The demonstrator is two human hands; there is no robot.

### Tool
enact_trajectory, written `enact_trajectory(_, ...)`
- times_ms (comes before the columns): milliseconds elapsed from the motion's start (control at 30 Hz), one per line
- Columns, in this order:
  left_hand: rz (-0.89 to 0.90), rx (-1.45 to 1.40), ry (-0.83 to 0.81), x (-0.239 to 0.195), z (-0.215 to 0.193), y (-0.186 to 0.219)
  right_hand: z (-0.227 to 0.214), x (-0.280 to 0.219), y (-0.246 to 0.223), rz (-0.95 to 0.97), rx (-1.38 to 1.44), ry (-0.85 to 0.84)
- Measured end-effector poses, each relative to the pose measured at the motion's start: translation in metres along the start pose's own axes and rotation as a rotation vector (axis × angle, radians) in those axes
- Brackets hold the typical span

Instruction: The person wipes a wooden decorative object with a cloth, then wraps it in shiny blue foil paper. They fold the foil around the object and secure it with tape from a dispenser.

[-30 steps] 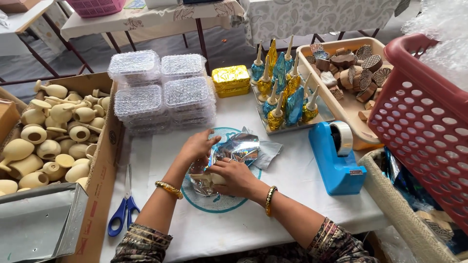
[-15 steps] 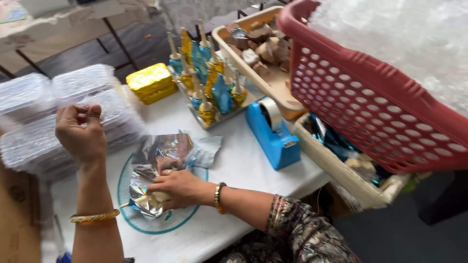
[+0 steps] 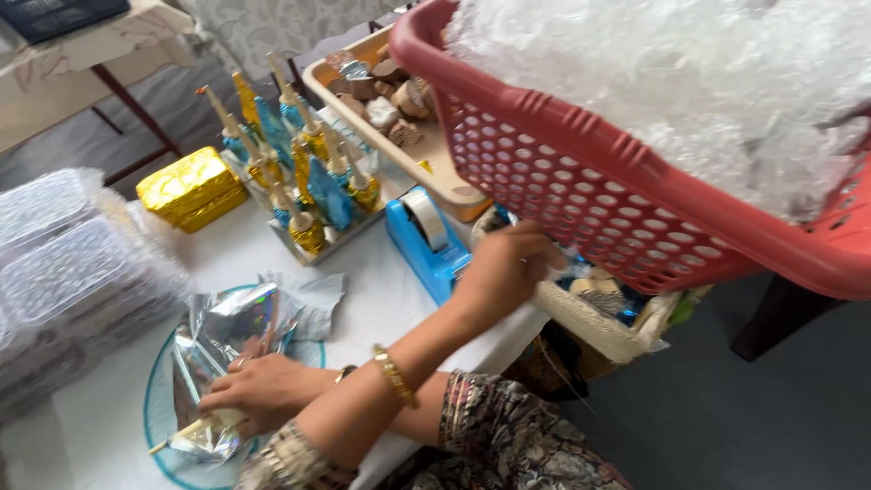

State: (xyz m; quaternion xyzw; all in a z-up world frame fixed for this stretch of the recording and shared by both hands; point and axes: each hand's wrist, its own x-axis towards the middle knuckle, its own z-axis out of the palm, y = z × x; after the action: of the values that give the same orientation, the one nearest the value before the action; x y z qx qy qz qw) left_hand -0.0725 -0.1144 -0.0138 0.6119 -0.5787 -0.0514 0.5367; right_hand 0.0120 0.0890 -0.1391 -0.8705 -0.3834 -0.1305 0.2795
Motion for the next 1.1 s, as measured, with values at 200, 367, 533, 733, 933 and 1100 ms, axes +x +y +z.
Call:
enact_trajectory(200, 0.04, 0.456, -0.4, 0.015, 0.074, -0.019, 0.009, -0.001, 0.007, -0.004, 0.057, -0.056)
enact_trajectory(367, -0.061, 0.575, -0.577, 0.021, 0.076, -0.036, 0.007, 0.002, 0.005, -0.009, 0.024, -0.084)
enact_trajectory(533, -0.148, 0.431, -0.417, 0.021, 0.032, -0.018, 0.008, 0.0, 0.007, -0.003, 0.033, -0.076)
enact_trajectory(733, -0.146, 0.403, -0.23, -0.018, -0.064, 0.054, 0.012, -0.004, 0.016, -0.012, 0.074, -0.056)
enact_trajectory(933, -0.344, 0.55, 0.019, -0.12, -0.205, 0.073, 0.01, -0.011, 0.018, -0.142, 0.037, 0.024)
enact_trajectory(1100, -0.693, 0.495, 0.153, -0.238, -0.292, 0.053, -0.034, 0.004, -0.011, 0.13, 0.139, -0.169)
